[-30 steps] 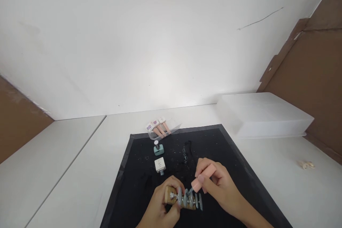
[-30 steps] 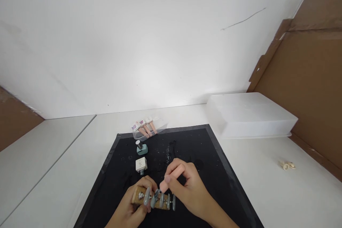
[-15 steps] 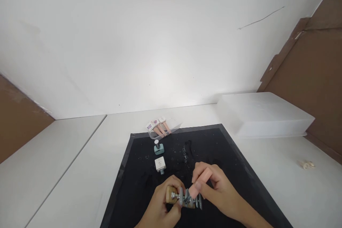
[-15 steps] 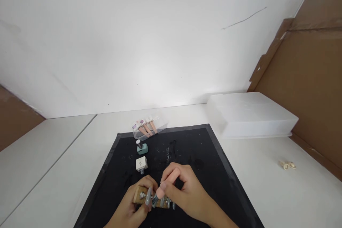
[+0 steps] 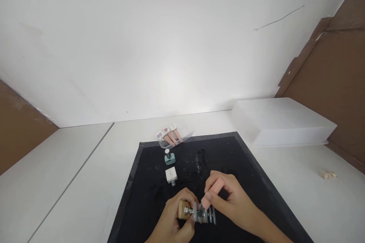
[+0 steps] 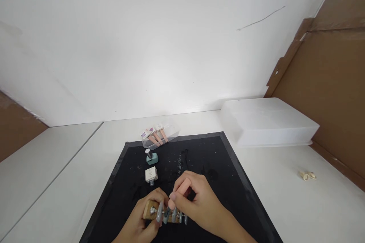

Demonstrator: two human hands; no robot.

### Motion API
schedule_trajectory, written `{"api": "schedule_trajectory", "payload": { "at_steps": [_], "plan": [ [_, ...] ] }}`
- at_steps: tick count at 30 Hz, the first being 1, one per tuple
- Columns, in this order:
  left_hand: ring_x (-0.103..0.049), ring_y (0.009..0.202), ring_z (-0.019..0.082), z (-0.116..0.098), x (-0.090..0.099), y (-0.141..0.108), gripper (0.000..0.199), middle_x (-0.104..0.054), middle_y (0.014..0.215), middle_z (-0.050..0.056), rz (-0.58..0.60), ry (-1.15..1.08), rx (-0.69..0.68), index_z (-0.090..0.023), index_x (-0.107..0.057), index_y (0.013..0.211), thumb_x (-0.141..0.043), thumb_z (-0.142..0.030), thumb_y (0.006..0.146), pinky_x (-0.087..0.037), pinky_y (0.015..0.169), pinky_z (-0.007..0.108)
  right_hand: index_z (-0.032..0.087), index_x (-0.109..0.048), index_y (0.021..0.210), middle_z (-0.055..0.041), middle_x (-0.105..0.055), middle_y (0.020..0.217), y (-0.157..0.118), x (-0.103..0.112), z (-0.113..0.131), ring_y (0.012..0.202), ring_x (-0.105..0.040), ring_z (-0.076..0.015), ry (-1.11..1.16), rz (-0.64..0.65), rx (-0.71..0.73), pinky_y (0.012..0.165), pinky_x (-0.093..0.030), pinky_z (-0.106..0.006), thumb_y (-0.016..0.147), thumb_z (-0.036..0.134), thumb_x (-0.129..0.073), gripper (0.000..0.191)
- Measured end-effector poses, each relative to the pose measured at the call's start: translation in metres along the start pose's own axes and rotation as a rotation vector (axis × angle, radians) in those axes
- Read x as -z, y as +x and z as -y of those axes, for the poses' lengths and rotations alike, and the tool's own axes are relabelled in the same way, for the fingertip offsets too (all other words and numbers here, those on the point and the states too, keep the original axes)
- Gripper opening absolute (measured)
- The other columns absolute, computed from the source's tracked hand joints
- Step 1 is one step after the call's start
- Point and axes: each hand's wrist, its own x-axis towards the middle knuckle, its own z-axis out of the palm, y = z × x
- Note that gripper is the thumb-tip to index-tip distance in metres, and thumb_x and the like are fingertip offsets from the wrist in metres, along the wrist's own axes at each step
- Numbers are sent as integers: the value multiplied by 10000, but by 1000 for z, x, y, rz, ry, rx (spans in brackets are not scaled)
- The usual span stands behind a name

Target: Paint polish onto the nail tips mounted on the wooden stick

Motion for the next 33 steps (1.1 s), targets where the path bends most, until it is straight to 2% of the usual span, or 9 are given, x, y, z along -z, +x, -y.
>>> {"api": "schedule_trajectory", "payload": {
  "at_steps": [5, 11, 13, 16, 19, 22, 25, 29, 33],
  "plan": [
    [-435, 616, 115, 1, 1, -1, 146, -506, 750, 6, -20, -17, -15, -193, -480, 735, -449, -75, 654, -344, 575, 239, 191, -552, 579, -8, -611, 641, 2, -1, -1, 563, -564, -135, -41, -137, -1, 520, -426, -246, 852, 182, -528, 275],
    [-419, 593, 109, -4, 3, 0, 33, -476, 704, -5, -10, -95, 52, -187, -478, 707, -495, -164, 725, -340, 566, 245, 189, -584, 641, -11, -623, 663, 2, -3, 2, 566, -562, -134, 77, -32, 67, 546, -438, -256, 839, 200, -564, 199],
    [-421, 593, 108, -4, 3, -1, 93, -466, 712, -5, -6, -155, 92, -186, -482, 715, -527, -257, 755, -349, 563, 247, 187, -589, 624, -12, -620, 647, 2, -4, 2, 552, -554, -133, 14, -43, 51, 534, -429, -254, 826, 158, -561, 206],
    [-427, 590, 100, -2, 3, -3, 264, -467, 763, 4, 6, -285, 150, -190, -478, 750, -530, -448, 771, -373, 558, 249, 189, -584, 610, -13, -611, 640, 3, -3, -1, 560, -560, -138, -63, -135, 39, 532, -421, -252, 822, 118, -545, 226],
    [-440, 565, 86, -1, 5, -2, 358, -473, 773, 4, 24, -376, 206, -189, -471, 765, -516, -544, 754, -393, 542, 243, 199, -579, 632, -11, -615, 667, 2, -2, 0, 579, -563, -140, -8, -190, 94, 534, -420, -247, 847, 159, -536, 223],
    [-478, 547, 86, -1, 6, 0, 368, -480, 718, -7, 40, -426, 233, -181, -471, 754, -555, -539, 733, -403, 517, 230, 207, -601, 746, 0, -605, 651, 2, -2, 7, 546, -538, -134, 64, -124, 118, 515, -416, -239, 847, 238, -562, 112],
    [-490, 518, 82, 0, 4, 1, 367, -497, 665, -15, 25, -494, 250, -176, -477, 731, -605, -520, 705, -407, 494, 219, 194, -606, 748, 3, -594, 608, 3, -3, 10, 511, -505, -127, 25, -61, 86, 491, -394, -231, 816, 215, -590, 73],
    [-492, 481, 73, 5, 0, -1, 401, -542, 664, -7, -8, -593, 299, -176, -477, 701, -648, -535, 653, -399, 457, 205, 189, -560, 600, -12, -601, 620, 3, -3, 3, 550, -522, -135, -67, -133, 65, 531, -389, -246, 833, 134, -529, 241],
    [-495, 450, 68, 7, 0, 0, 413, -558, 637, -15, -5, -642, 319, -178, -476, 695, -663, -541, 634, -383, 436, 196, 203, -591, 719, 6, -569, 638, 0, -4, 1, 543, -505, -127, 69, -119, 82, 524, -382, -242, 867, 253, -530, 168]
  ]
}}
